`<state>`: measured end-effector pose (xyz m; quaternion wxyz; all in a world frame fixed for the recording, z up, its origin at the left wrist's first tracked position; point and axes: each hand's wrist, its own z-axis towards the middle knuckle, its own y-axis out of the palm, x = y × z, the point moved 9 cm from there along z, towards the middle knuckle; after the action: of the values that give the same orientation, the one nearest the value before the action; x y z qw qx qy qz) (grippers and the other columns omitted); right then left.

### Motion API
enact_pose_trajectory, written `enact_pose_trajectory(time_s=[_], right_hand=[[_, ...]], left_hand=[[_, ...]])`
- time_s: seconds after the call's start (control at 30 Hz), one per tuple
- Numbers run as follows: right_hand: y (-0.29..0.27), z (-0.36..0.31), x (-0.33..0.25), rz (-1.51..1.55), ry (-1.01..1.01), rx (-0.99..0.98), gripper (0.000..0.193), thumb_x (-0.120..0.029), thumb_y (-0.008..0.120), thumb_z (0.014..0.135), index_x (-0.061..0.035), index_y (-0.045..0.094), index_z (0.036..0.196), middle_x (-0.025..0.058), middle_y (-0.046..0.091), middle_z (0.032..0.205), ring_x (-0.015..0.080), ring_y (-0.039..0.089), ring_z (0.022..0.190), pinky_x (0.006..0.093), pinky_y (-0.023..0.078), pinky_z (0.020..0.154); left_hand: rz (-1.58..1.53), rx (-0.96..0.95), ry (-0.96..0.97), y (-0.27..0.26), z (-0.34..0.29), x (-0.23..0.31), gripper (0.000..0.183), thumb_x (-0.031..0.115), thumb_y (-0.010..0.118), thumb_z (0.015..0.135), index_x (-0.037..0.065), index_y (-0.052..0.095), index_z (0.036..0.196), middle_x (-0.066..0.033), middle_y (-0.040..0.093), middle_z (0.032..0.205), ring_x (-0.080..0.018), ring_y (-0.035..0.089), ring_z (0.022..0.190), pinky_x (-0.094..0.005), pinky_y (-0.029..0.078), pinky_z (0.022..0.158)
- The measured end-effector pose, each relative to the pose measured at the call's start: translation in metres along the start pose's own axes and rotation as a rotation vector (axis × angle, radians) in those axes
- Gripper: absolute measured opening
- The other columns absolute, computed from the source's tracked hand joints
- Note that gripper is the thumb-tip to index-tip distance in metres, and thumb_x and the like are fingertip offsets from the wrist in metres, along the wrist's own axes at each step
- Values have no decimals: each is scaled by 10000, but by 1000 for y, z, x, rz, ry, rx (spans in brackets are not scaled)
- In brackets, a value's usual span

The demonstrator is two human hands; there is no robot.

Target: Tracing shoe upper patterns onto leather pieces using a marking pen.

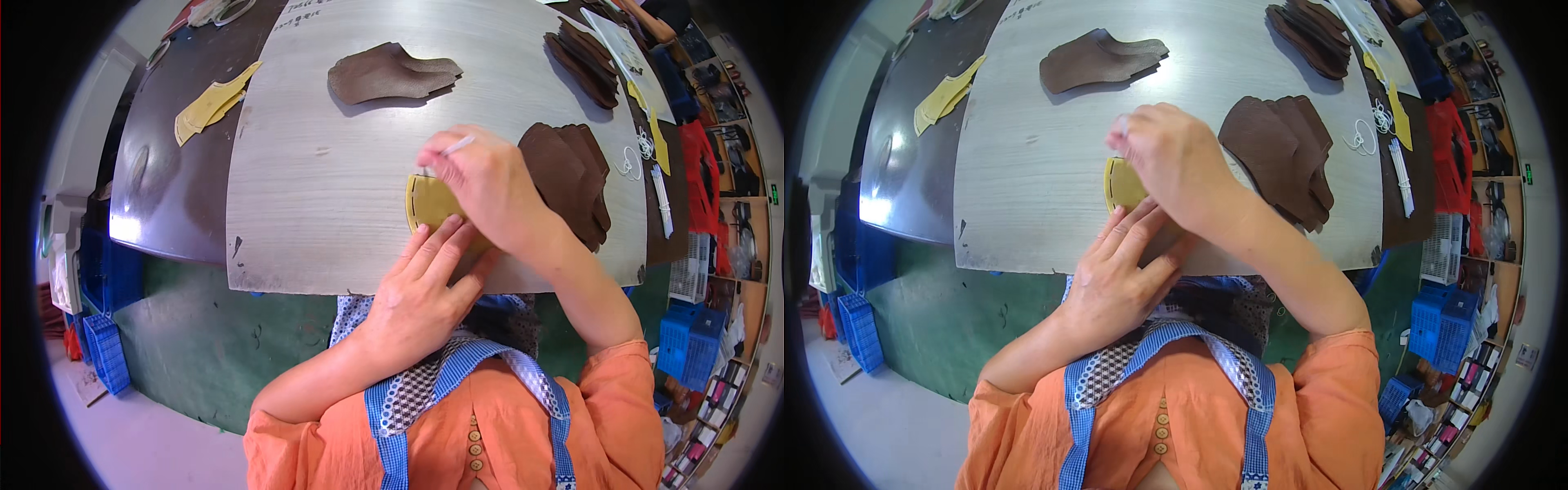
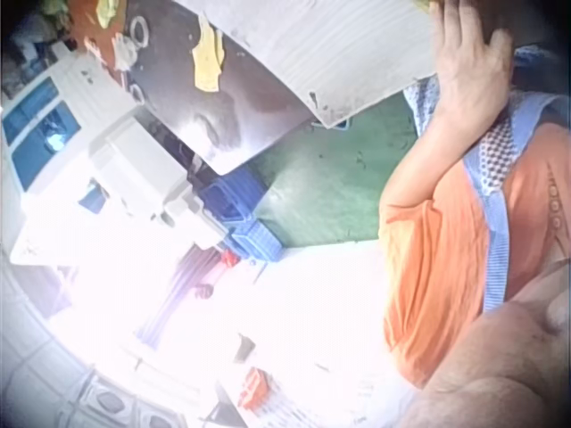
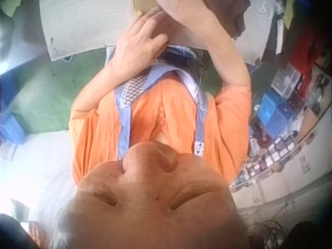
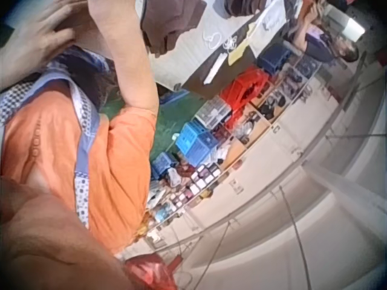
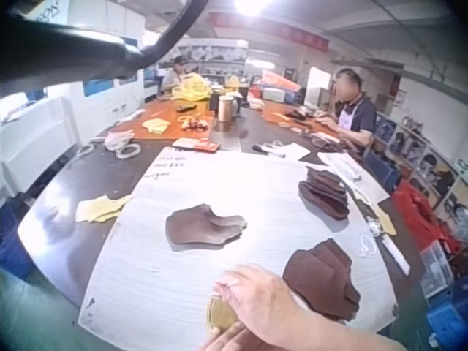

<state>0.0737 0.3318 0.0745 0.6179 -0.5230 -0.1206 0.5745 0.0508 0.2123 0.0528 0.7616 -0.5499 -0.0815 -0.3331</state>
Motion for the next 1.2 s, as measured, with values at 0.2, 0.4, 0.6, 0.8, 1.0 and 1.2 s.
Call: enact_pose_trajectory(time_s=[0.2, 0.4, 0.6, 0.8, 1.0, 1.2], right_hand=[[-11, -16, 9, 232, 254, -90, 197, -201, 682, 1008, -11, 720, 976, 130, 712, 913, 321, 695, 840, 415, 559, 739], [-3, 4, 10, 25, 73, 58, 170, -175, 674, 1016, -15, 724, 989, 111, 723, 915, 296, 705, 845, 384, 562, 749], [-36, -52, 24, 88, 260, 6, 153, -96, 625, 1038, 0, 729, 980, 120, 727, 892, 258, 707, 823, 356, 545, 748], [-61, -106, 16, -8, 381, -19, 117, -130, 687, 992, -26, 697, 942, 130, 700, 872, 351, 679, 814, 438, 534, 730], [-64, -90, 19, 116, 436, 131, 100, -112, 704, 974, -23, 691, 928, 135, 695, 856, 355, 677, 816, 443, 536, 722], [-50, -87, -1, -129, 269, 50, 94, -109, 702, 977, -32, 669, 935, 135, 684, 843, 358, 678, 812, 440, 543, 718]], left_hand=[[15, 6, 15, 3, -2, -2, 426, 188, 809, 816, 127, 762, 1235, -187, 595, 1402, -369, 581, 1366, -555, 483, 1142], [14, -8, -3, 0, 2, 0, 411, 152, 715, 843, 83, 735, 1247, -203, 595, 1426, -360, 573, 1389, -526, 484, 1133], [35, -37, -16, 3, 1, -1, 449, 182, 803, 835, 154, 747, 1279, -188, 596, 1439, -377, 591, 1370, -562, 500, 1124], [51, -49, -29, 3, 1, -1, 492, 164, 792, 849, 161, 726, 1336, -190, 593, 1439, -376, 586, 1376, -553, 503, 1120], [73, -42, -8, 5, 2, 2, 510, 161, 795, 848, 161, 718, 1352, -185, 580, 1457, -379, 586, 1373, -549, 493, 1130], [73, -37, -17, 4, 1, 1, 505, 160, 795, 850, 160, 718, 1350, -189, 577, 1456, -382, 585, 1371, -549, 485, 1137]])
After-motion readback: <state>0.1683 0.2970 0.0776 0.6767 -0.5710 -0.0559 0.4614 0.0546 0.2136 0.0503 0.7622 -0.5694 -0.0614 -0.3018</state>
